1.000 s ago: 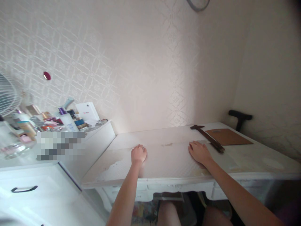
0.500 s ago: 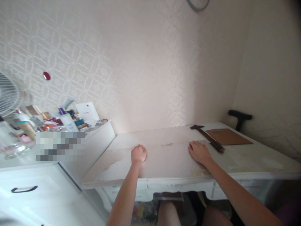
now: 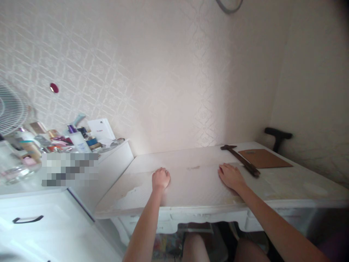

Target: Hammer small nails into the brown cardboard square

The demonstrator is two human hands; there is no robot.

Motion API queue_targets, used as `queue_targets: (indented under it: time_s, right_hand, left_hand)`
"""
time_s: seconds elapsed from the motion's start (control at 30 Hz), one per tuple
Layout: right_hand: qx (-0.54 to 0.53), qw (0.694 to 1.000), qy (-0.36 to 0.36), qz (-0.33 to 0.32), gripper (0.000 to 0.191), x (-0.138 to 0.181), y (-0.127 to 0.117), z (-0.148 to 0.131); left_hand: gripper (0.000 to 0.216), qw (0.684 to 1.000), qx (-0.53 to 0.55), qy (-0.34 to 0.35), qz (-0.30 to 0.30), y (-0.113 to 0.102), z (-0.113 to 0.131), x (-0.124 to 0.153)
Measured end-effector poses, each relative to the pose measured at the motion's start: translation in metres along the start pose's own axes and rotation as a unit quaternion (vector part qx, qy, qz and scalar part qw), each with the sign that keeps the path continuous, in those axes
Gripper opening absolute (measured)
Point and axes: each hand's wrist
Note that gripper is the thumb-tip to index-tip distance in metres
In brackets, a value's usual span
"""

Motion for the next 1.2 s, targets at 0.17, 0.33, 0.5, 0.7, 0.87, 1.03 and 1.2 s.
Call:
queue_targets:
  time_s: [0.17,0.33,0.5,0.7,0.87,1.03,1.2]
  right_hand:
    - [0.000,1.000,-0.001,0.002,0.040,-0.0002,0.0004,0.0003]
    - [-0.002,1.000,0.002,0.002,0.040,-0.0004,0.0007,0.0001]
    - [-0.004,1.000,0.002,0.002,0.040,-0.0002,0.0004,0.0001]
    - [-0.005,1.000,0.002,0.002,0.038,-0.0005,0.0007,0.0003]
    - [-0.003,1.000,0.000,0.003,0.039,0.0001,0.0000,-0.0002]
    - [0.000,1.000,-0.002,0.004,0.039,0.0004,-0.0002,-0.0003]
    - [0.000,1.000,0.001,0.004,0.039,-0.0004,0.0012,0.0003]
  left_hand:
    - [0.033,1.000,0.000,-0.002,0.000,0.0005,-0.0001,-0.0002]
    - [0.033,1.000,0.003,-0.005,0.002,0.0005,0.0000,0.0000]
    - [0.033,1.000,0.003,-0.005,0.002,0.0003,0.0000,-0.0001]
    - [0.033,1.000,0.004,-0.002,-0.001,0.0013,-0.0007,-0.0010]
    - [0.033,1.000,0.002,0.001,0.002,0.0015,-0.0010,-0.0008]
    - [0.033,1.000,0.001,0.001,-0.001,0.0005,-0.0006,-0.0003]
    - [0.033,1.000,0.001,0.000,0.000,0.0002,-0.0002,0.0001]
Point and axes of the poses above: each hand's wrist, its own x-axis away from the middle knuckle, its own y-axis out of the palm, z = x × y, and after that the axes turned 8 degrees about -z, right-handed
